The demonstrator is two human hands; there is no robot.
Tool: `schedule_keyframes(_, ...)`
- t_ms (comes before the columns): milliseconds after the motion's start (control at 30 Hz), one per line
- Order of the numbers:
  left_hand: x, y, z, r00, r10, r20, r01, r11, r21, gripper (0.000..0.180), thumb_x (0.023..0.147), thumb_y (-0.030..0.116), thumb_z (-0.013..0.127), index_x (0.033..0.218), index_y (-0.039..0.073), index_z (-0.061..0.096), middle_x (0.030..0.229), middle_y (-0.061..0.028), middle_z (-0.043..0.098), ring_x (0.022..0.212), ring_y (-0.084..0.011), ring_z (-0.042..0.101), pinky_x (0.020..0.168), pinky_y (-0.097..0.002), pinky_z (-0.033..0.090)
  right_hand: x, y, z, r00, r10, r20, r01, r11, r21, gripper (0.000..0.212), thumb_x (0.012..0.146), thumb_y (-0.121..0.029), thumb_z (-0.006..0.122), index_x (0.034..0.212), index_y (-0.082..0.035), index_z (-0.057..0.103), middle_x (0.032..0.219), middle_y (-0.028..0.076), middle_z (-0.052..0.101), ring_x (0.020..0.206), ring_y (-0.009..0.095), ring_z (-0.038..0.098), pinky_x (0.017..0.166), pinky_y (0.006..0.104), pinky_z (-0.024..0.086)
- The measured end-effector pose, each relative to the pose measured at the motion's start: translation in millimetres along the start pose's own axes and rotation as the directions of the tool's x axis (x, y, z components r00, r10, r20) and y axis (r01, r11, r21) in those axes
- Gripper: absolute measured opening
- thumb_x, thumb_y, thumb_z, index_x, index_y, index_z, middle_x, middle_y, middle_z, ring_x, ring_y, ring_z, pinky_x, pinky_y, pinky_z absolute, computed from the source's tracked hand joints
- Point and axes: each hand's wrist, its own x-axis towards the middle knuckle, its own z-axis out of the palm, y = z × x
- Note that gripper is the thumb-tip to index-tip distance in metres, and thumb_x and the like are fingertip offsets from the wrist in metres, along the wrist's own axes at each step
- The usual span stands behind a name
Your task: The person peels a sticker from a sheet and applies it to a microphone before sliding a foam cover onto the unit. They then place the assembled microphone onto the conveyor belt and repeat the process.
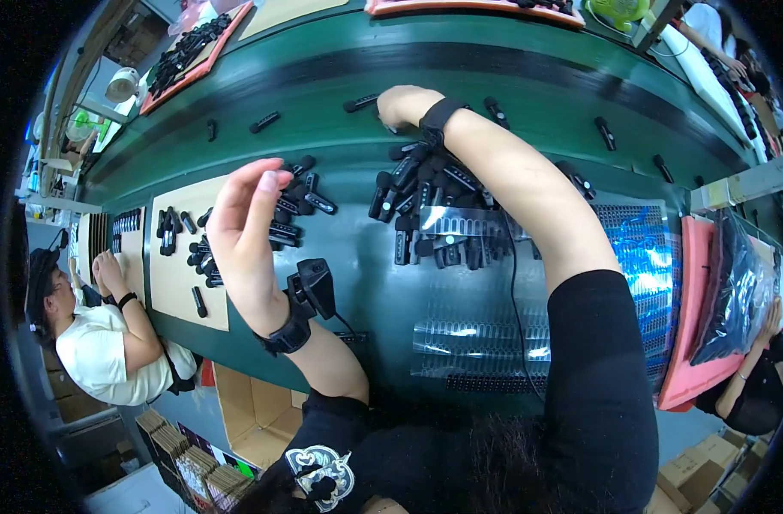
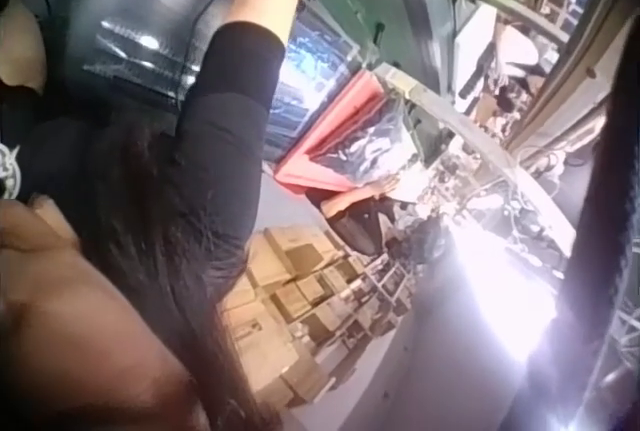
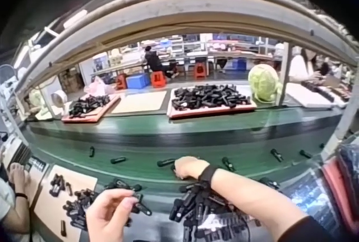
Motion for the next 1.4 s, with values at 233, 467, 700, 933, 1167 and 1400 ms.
schedule_keyframes(233,-5,3,18,0.998,0.044,0.037,-0.043,0.998,-0.034,0.012,0.078,0.006,0.057,0.088,-0.001,0.058,0.077,-0.0021,0.057,0.068,-0.005,0.05,0.063,-0.0166,0.039,3,-3,29,0.961,-0.033,-0.274,0.033,0.999,-0.002,0.038,0.083,-0.031,0.046,0.102,0.002,0.05,0.092,0.017,0.059,0.083,0.031,0.058,0.074,0.0374,0.045)
schedule_keyframes(467,-10,9,0,0.999,0.042,-0.022,-0.043,0.998,-0.055,0.012,0.079,0.006,0.055,0.087,-0.002,0.058,0.077,-0.0026,0.058,0.067,-0.0047,0.05,0.062,-0.0162,0.038,-35,14,-28,0.966,0.14,-0.219,-0.036,0.906,0.421,0.03,0.085,-0.02,0.042,0.102,0.004,0.042,0.079,0.017,0.058,0.056,0.022,0.059,0.044,0.0304,0.048)
schedule_keyframes(700,-9,11,-1,0.996,0.079,-0.038,-0.082,0.992,-0.091,0.012,0.08,0.006,0.054,0.088,-0.003,0.057,0.077,-0.0039,0.058,0.069,-0.0063,0.051,0.062,-0.0167,0.038,-69,73,9,0.881,0.472,0.026,-0.452,0.826,0.335,0.038,0.083,-0.03,0.048,0.088,0.007,0.05,0.07,0.016,0.057,0.048,0.023,0.056,0.041,0.0322,0.046)
schedule_keyframes(933,-18,18,3,0.99,0.137,0.015,-0.136,0.99,-0.037,0.011,0.08,0.005,0.053,0.087,-0.003,0.057,0.078,-0.0065,0.058,0.071,-0.0097,0.053,0.065,-0.0193,0.039,-54,75,32,0.943,0.333,0.014,-0.322,0.901,0.291,0.043,0.08,-0.04,0.052,0.081,0.004,0.052,0.061,0.009,0.053,0.048,0.019,0.053,0.042,0.0279,0.042)
schedule_keyframes(1167,-35,43,6,0.726,0.641,0.25,-0.481,0.733,-0.482,0.023,0.079,0.016,0.053,0.081,-0.006,0.057,0.079,-0.0129,0.06,0.071,-0.0233,0.058,0.067,-0.0299,0.046,-95,68,16,0.982,0.105,-0.156,-0.017,0.876,0.482,0.04,0.08,-0.039,0.053,0.089,0.0,0.047,0.059,0.008,0.051,0.051,0.02,0.051,0.045,0.0293,0.04)
schedule_keyframes(1400,-85,38,0,0.662,0.75,0.01,-0.512,0.461,-0.724,0.026,0.08,0.02,0.053,0.083,-0.005,0.058,0.078,-0.0096,0.061,0.071,-0.0201,0.058,0.072,-0.0288,0.045,-179,34,47,0.907,0.198,-0.372,-0.149,0.976,0.156,0.042,0.077,-0.039,0.054,0.09,0.0,0.046,0.063,0.013,0.052,0.061,0.028,0.052,0.062,0.0358,0.041)
